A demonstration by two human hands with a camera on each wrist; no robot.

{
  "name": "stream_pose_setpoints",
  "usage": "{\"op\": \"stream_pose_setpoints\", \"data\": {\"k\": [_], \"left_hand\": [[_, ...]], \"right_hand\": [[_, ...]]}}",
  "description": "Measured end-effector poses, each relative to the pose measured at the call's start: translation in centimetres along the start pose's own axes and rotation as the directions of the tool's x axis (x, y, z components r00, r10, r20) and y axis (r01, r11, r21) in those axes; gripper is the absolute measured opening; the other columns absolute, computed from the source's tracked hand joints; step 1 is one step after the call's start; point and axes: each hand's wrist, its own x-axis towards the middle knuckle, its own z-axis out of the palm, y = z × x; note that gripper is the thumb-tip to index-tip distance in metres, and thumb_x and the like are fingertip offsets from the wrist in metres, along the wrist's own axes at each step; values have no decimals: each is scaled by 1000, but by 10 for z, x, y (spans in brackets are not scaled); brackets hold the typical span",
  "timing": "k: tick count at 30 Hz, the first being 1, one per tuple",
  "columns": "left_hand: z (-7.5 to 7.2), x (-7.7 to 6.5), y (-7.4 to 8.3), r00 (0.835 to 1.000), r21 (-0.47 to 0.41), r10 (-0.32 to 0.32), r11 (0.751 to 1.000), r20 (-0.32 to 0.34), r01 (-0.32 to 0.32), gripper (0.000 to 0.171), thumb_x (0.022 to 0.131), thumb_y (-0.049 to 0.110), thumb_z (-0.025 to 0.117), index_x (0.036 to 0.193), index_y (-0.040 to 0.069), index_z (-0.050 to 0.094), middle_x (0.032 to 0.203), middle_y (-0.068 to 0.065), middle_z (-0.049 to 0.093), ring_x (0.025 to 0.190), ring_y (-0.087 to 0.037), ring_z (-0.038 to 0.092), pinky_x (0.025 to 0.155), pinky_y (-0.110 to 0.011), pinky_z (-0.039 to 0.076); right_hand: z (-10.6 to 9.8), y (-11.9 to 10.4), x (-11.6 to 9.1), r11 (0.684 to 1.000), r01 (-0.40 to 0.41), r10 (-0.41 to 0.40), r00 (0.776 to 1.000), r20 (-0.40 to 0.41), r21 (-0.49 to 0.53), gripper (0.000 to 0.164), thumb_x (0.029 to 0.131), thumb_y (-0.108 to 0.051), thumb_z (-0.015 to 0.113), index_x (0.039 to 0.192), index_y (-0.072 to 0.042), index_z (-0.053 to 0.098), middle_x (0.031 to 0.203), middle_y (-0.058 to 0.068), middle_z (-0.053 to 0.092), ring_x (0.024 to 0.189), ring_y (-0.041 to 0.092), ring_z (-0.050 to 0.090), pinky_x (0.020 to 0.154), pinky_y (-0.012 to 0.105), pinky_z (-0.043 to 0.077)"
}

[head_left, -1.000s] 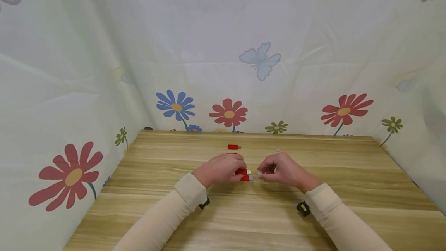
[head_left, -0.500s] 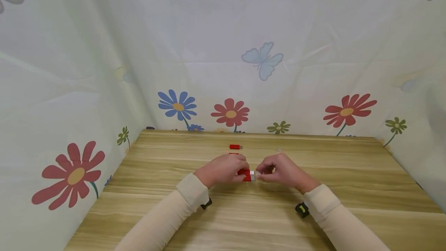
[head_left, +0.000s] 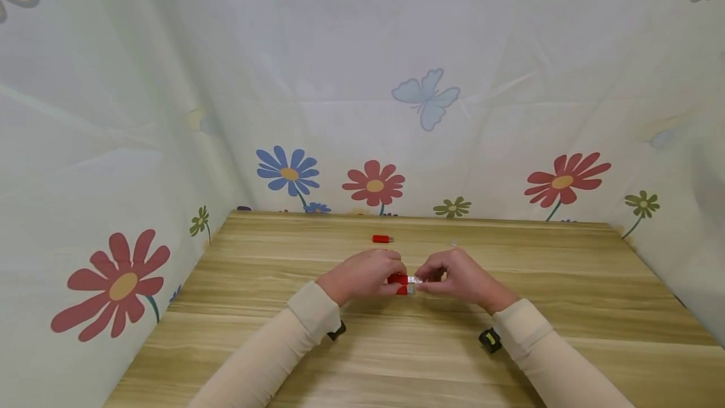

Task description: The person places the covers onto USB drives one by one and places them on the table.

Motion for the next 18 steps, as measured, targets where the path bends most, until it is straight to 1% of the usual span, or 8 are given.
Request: {"op": "stream_pose_setpoints", "data": {"k": [7,18], "left_hand": [[2,0,-1,1000,-8,7,1000,-6,-7,22,91,31,79,109,18,77,95,6,67,79,-5,57,79,-13,53],[1,0,0,1000,-3,-4,1000,1,4,22,91,31,79,109,18,77,94,7,66,79,-5,56,79,-14,53]], "right_hand": [[1,2,-1,1000,14,-14,1000,-1,2,12,86,-17,83,98,-20,82,88,-13,74,73,6,64,69,30,59],[2,3,-1,1000,23,-23,1000,-4,16,15,86,-16,83,98,-25,81,90,-13,75,74,7,65,70,30,60]]}}
